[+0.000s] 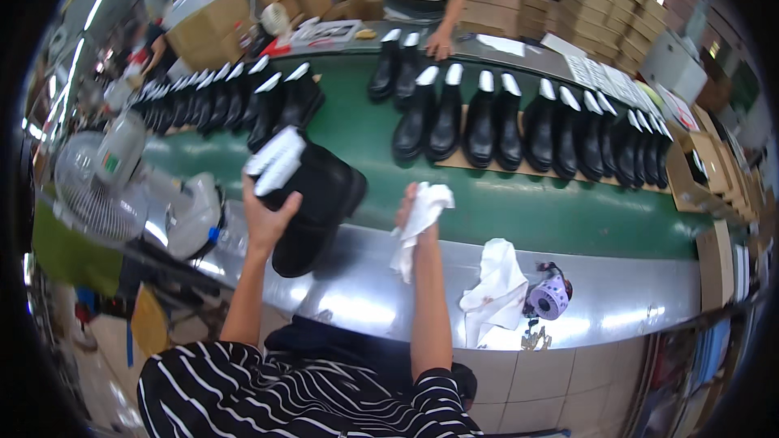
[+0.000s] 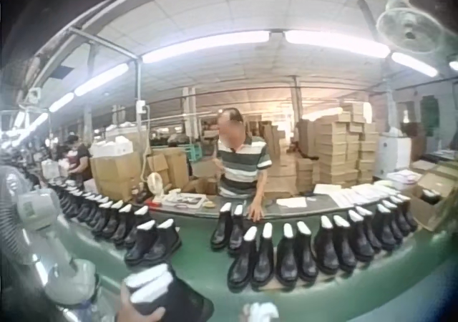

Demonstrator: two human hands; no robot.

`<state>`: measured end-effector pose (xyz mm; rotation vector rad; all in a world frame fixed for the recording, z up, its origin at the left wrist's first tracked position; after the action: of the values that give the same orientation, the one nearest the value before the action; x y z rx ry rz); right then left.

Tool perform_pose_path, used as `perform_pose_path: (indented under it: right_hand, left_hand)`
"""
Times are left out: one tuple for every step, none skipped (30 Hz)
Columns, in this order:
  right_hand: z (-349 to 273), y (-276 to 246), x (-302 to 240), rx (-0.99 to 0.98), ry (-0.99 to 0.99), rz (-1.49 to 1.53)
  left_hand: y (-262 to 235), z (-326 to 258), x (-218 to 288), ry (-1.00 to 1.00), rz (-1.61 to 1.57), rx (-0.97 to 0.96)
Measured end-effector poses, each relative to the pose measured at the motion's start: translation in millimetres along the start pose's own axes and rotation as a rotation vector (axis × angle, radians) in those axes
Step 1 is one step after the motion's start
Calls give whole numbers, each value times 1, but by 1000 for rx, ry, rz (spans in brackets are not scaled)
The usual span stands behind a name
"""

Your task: Cleaning and inspecting black leather boots on a manufacturing line.

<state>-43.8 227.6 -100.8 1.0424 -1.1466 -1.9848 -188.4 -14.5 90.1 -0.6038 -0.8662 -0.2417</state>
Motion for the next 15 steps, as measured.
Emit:
perform_pose_path:
  right_hand:
    - [-7, 17, -9, -73, -32, -62]
    - [-16, 29, -9, -9, -14, -132]
    - [-24, 41, -5, -51, 29, -186]
    - [-35, 53, 1, -90, 67, -242]
    - [-45, 62, 12, -84, 90, -238]
    - [-56, 64, 22, 20, 130, -367]
    - [-74, 67, 27, 135, 165, -501]
    - [-85, 76, 37, 156, 180, -502]
    - [-94, 85, 43, 207, 136, -625]
    - [-103, 90, 43, 257, 85, -754]
    - [-114, 88, 43, 315, 83, -773]
    - [-123, 88, 45, 333, 85, -778]
    - [-123, 98, 44, 322, 16, -856]
    - [-123, 109, 43, 310, -53, -933]
    - [-132, 114, 42, 381, -12, -887]
  left_hand:
    - [4, -15, -1, 6, -14, -59]
    - [2, -31, -2, 2, -15, -110]
    - [3, -42, -1, 43, 14, -168]
    - [5, -53, 0, 83, 38, -232]
    - [4, -63, -2, 152, 147, -276]
    - [1, -72, -5, 173, 146, -265]
    - [0, -78, -8, 182, 142, -265]
    - [0, -83, -9, 190, 138, -266]
    - [-2, -87, -9, 176, 102, -266]
    - [-1, -88, -7, 207, 100, -299]
    - [0, -87, -11, 192, 54, -319]
    - [2, -88, -14, 178, 8, -339]
    - [4, -86, -15, 139, -79, -388]
    - [4, -86, -18, 137, -91, -397]
    - [6, -86, -22, 119, -159, -447]
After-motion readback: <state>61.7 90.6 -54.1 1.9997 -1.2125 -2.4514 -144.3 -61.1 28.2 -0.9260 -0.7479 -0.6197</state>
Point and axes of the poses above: each hand's wrist, its own z-axis towards the middle knuckle, its own y-axis out of the palm, x = y × z, the point moved 6 cm from there along z, towards the middle knuckle, and after that the axes turned 9 degrees about -x, right-handed, at the moved point
